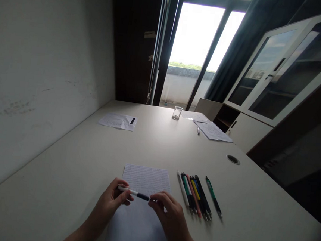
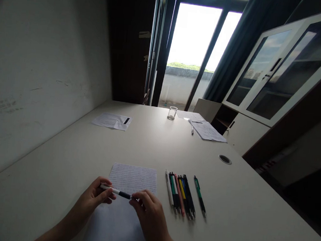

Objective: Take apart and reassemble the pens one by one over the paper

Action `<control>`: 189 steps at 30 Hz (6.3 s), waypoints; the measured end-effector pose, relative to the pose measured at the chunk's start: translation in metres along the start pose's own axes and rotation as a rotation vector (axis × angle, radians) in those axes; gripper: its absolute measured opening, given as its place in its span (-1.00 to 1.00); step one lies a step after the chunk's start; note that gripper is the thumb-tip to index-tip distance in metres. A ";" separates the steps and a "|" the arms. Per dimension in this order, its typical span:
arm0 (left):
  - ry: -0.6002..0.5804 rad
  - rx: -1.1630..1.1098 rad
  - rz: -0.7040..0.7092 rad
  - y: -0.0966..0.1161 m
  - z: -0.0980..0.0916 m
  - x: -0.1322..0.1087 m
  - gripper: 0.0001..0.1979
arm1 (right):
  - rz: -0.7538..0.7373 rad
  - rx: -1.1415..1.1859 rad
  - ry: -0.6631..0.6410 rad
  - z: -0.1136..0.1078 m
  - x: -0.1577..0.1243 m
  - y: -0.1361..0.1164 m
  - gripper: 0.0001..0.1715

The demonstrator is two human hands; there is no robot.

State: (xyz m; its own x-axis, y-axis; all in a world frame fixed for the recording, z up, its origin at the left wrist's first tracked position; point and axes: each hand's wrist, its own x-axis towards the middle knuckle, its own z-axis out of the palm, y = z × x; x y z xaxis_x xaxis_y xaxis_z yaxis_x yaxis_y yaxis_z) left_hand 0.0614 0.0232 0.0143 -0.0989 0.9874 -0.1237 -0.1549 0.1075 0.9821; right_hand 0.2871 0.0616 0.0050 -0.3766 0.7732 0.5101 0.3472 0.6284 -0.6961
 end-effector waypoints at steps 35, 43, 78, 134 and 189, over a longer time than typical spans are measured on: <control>0.086 -0.284 0.182 -0.007 0.010 -0.012 -0.60 | -0.054 -0.042 -0.048 0.006 -0.002 -0.003 -0.85; 0.248 -0.207 0.238 -0.001 -0.018 0.005 -0.55 | -0.134 -0.122 -0.156 0.009 0.004 -0.005 -0.86; 0.248 -0.173 0.251 0.001 -0.044 0.011 -0.60 | -0.208 -0.322 -0.394 0.033 0.039 -0.028 -0.79; 0.154 -0.369 0.228 0.009 -0.031 0.000 -0.58 | 0.048 0.108 -0.004 0.029 0.041 -0.021 -0.87; 0.035 -0.316 0.142 0.007 -0.030 -0.004 -0.58 | -0.028 -0.092 -0.058 0.024 0.015 -0.021 -0.79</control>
State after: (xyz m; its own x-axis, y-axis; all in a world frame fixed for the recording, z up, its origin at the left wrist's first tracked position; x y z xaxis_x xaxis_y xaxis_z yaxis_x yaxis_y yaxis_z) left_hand 0.0315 0.0170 0.0173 -0.1742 0.9847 0.0009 -0.4333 -0.0775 0.8979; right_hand 0.2538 0.0580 0.0152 -0.4352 0.7507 0.4970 0.4124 0.6569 -0.6311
